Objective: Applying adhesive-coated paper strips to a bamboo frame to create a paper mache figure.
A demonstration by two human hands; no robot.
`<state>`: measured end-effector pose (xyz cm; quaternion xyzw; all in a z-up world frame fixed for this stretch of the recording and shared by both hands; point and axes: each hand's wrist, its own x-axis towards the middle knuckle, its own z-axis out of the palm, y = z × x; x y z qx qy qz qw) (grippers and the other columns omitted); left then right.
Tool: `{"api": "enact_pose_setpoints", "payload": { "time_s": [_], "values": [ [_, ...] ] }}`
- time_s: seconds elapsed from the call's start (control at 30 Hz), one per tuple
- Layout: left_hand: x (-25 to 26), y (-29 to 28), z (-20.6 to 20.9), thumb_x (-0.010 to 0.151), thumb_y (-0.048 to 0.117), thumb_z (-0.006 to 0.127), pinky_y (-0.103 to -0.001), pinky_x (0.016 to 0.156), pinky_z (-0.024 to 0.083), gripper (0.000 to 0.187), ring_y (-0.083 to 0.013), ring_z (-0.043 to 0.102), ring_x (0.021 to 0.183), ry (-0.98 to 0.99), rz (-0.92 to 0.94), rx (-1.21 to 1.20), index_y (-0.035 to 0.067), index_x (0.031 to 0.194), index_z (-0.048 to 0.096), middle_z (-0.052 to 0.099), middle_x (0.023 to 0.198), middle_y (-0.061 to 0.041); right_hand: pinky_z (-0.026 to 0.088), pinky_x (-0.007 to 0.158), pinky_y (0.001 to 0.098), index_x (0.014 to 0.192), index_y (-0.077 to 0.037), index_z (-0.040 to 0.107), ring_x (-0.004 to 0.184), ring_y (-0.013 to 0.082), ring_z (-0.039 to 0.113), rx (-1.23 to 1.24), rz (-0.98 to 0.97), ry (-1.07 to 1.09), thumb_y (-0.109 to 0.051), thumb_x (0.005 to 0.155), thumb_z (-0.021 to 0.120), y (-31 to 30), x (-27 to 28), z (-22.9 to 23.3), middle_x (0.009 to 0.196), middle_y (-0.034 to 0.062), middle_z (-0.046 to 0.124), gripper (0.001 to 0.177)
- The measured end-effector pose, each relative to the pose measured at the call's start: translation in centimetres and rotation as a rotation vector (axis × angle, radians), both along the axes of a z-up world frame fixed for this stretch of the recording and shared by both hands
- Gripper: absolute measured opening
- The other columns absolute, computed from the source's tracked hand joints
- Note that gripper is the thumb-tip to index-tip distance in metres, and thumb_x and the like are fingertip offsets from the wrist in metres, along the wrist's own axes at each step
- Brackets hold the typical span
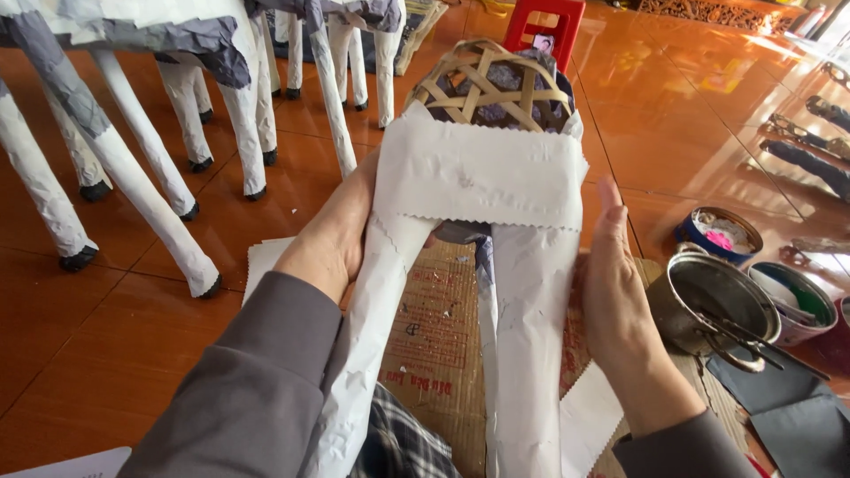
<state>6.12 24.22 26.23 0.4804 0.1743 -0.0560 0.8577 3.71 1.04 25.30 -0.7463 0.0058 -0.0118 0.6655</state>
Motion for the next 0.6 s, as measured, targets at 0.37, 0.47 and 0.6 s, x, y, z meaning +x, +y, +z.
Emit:
{"api": "enact_pose_setpoints", "payload": {
  "time_s": [0.37, 0.47, 0.6],
  "values": [
    [-2.7, -1.7, 2.1, 0.075, 0.052, 0.064, -0.048, 0.079, 0.06, 0.071, -0.0292, 0.071, 0.1, 0.099, 0.021, 0.084, 0.006, 0.129, 0.054, 0.069, 0.106, -0.012, 0.052, 0.074, 0.0754, 0.155, -0.033, 0.005, 0.124, 0.0424, 0.055, 0.37, 0.397, -0.112, -0.054, 0.096, 0.027, 0.4, 2.1, -1.2, 0.158, 0.0173, 0.034, 0.066],
    [-1.8, -1.7, 1.4, 0.077, 0.053, 0.06, -0.048, 0.079, 0.06, 0.071, -0.0294, 0.07, 0.099, 0.071, 0.031, 0.129, 0.006, 0.131, 0.054, 0.068, 0.104, -0.013, 0.051, 0.076, 0.0753, 0.155, -0.033, 0.008, 0.124, 0.0423, 0.055, 0.382, 0.386, -0.109, -0.054, 0.096, 0.028, -0.1, 2.8, -1.9, 0.157, 0.0171, 0.035, 0.066],
    [-0.4, -1.6, 0.1, 0.081, 0.054, 0.054, -0.048, 0.079, 0.059, 0.071, -0.0297, 0.07, 0.097, 0.045, 0.054, 0.198, 0.006, 0.133, 0.052, 0.067, 0.103, -0.013, 0.049, 0.081, 0.0752, 0.155, -0.033, 0.012, 0.125, 0.0421, 0.055, 0.417, 0.373, -0.082, -0.055, 0.095, 0.031, -0.5, 3.3, -3.5, 0.157, 0.0168, 0.037, 0.067]
  ]
}}
